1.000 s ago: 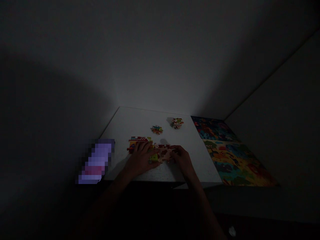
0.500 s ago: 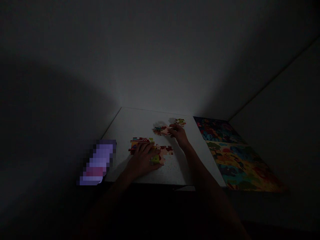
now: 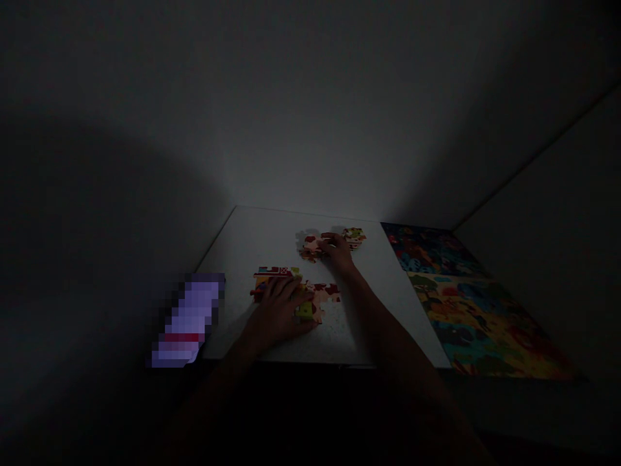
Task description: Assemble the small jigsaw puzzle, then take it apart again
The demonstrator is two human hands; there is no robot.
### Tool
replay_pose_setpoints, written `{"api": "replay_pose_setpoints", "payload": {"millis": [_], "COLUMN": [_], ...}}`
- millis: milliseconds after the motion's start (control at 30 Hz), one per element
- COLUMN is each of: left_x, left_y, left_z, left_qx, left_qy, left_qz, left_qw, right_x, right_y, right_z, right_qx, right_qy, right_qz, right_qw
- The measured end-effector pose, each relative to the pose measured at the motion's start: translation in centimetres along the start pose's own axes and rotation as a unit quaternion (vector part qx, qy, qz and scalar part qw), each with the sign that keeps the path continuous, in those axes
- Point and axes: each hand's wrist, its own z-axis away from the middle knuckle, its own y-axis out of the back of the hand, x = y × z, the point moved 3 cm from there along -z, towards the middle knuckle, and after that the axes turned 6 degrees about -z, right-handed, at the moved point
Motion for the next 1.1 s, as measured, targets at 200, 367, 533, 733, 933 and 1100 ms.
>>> {"api": "replay_pose_setpoints", "payload": {"millis": [200,367,533,733,933,1100], "left_x": [-0.05,0.01,-0.14,-0.08,-0.04,-0.11], "left_y": [-0.1,-0.12,-0.17,-0.11,-0.21,-0.18], "left_z": [-0.03,0.02,0.04,0.0,0.08,0.21], "left_qx": [0.001,0.001,-0.007,-0.014,-0.01,-0.009], "left_qy": [0.0,-0.004,-0.005,0.001,0.004,-0.001], "left_qz": [0.002,-0.005,-0.003,-0.006,-0.012,-0.009], "left_qw": [1.0,1.0,1.0,1.0,1.0,1.0], "right_x": [0.24,0.49,-0.07,-0.14,0.41,0.53], "right_y": [-0.09,0.13,0.11,-0.13,-0.15,-0.24], "right_z": [0.27,0.2,0.61,0.83,0.8,0.88], "right_qx": [-0.015,-0.019,-0.036,-0.037,-0.039,-0.038], "right_qy": [0.03,0.052,0.061,0.071,0.091,0.083], "right_qz": [0.054,0.105,0.178,0.208,0.216,0.229], "right_qw": [0.998,0.993,0.981,0.975,0.971,0.969]}}
